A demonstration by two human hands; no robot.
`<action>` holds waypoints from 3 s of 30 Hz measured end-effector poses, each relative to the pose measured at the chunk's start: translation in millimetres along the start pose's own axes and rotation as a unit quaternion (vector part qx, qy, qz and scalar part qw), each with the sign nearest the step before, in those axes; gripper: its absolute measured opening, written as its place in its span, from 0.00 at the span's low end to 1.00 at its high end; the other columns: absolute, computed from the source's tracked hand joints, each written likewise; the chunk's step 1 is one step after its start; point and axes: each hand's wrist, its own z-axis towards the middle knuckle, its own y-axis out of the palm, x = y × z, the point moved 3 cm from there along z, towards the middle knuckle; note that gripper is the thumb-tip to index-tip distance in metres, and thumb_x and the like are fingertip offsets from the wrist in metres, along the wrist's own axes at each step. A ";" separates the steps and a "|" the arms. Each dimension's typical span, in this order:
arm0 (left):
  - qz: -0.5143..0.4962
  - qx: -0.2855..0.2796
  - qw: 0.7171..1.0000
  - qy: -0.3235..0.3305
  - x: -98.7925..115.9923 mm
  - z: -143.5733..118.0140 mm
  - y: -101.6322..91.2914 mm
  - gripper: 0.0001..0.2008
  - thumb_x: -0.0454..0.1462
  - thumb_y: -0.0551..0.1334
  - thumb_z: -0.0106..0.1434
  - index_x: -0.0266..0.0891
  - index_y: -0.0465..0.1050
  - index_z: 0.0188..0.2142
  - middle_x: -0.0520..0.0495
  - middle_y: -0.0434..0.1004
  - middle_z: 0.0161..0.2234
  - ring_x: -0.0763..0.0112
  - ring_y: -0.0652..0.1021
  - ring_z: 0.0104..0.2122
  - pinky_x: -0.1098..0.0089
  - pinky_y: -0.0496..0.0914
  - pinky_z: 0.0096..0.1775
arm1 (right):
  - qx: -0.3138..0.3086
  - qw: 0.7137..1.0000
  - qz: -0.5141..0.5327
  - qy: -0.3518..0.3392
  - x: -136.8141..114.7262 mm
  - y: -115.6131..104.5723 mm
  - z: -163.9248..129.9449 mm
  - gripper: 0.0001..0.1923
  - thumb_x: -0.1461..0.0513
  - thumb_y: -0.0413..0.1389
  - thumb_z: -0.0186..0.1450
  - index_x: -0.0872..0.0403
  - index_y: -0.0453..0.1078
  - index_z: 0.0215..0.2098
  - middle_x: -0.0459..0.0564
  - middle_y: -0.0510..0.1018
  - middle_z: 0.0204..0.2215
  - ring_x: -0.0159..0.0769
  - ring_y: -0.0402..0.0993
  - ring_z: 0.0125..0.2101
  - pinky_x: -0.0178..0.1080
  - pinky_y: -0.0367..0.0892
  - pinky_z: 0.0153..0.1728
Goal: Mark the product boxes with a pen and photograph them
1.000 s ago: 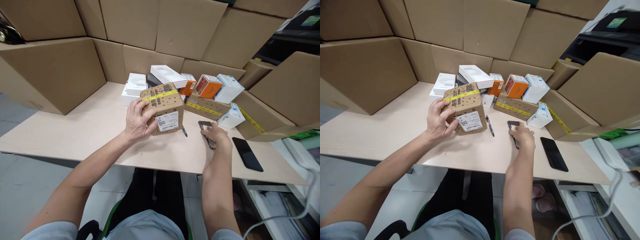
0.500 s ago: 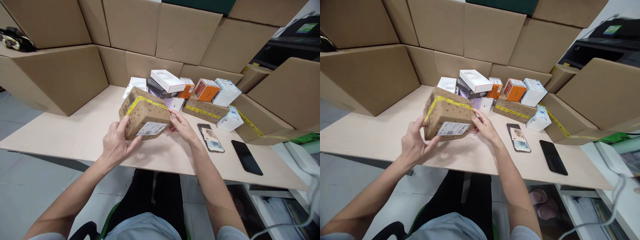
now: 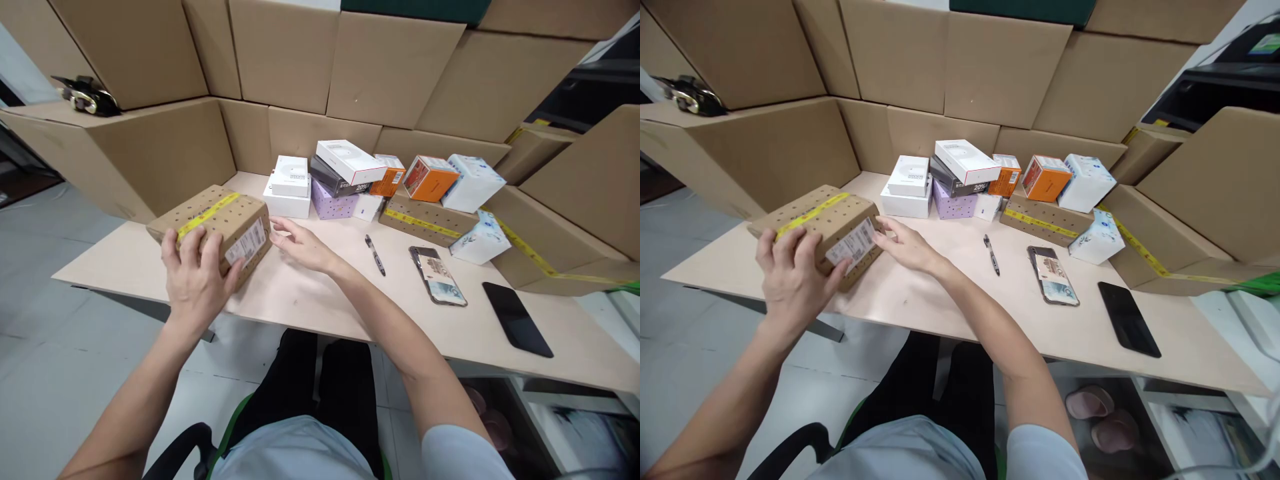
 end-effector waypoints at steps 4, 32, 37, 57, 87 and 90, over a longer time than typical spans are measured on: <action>0.022 -0.083 0.992 -0.094 -21.0 36.9 34.7 0.33 0.44 0.66 0.61 0.41 0.60 0.63 0.32 0.58 0.65 0.32 0.48 0.69 0.32 0.53 0.64 | -0.017 0.995 -0.094 0.035 5.1 -8.6 -32.1 0.22 0.55 0.54 0.69 0.53 0.69 0.59 0.57 0.71 0.60 0.38 0.76 0.45 0.49 0.68 0.55; -0.075 -0.201 0.954 -0.209 46.7 172.7 209.1 0.34 0.60 0.57 0.60 0.38 0.73 0.53 0.29 0.59 0.61 0.30 0.61 0.58 0.38 0.60 0.52 | 0.126 0.982 -0.139 0.018 54.5 -41.9 -82.8 0.07 0.61 0.54 0.67 0.54 0.75 0.38 0.49 0.77 0.38 0.29 0.71 0.30 0.35 0.66 0.34; -0.061 -0.248 0.944 -0.207 48.9 165.4 182.7 0.30 0.54 0.61 0.58 0.40 0.71 0.54 0.26 0.60 0.59 0.26 0.63 0.56 0.36 0.64 0.49 | 0.142 0.975 -0.171 0.020 55.5 -51.5 -84.7 0.08 0.61 0.54 0.68 0.53 0.75 0.37 0.48 0.78 0.37 0.30 0.71 0.30 0.35 0.66 0.36; -0.366 -0.414 0.821 0.146 71.9 60.1 133.8 0.49 0.45 0.69 0.51 0.48 0.48 0.69 0.38 0.53 0.63 0.46 0.62 0.64 0.47 0.64 0.62 | 0.229 0.849 -0.383 0.283 58.1 -124.8 -101.7 0.18 0.59 0.44 0.73 0.55 0.74 0.46 0.61 0.82 0.41 0.49 0.76 0.45 0.43 0.66 0.45; -0.458 -0.211 0.845 -0.178 47.1 45.1 164.8 0.26 0.47 0.58 0.68 0.42 0.66 0.62 0.42 0.79 0.48 0.61 0.79 0.43 0.60 0.75 0.44 | 0.336 0.858 -0.329 0.208 53.0 -127.0 -103.0 0.17 0.56 0.43 0.72 0.54 0.69 0.49 0.57 0.81 0.40 0.50 0.75 0.42 0.45 0.66 0.42; -0.451 -0.208 0.849 -0.179 48.7 46.7 160.8 0.26 0.45 0.58 0.67 0.40 0.65 0.62 0.40 0.78 0.50 0.62 0.79 0.42 0.61 0.75 0.41 | 0.347 0.856 -0.331 0.196 52.5 -127.5 -103.0 0.16 0.55 0.42 0.72 0.53 0.69 0.45 0.56 0.80 0.38 0.48 0.75 0.41 0.44 0.65 0.41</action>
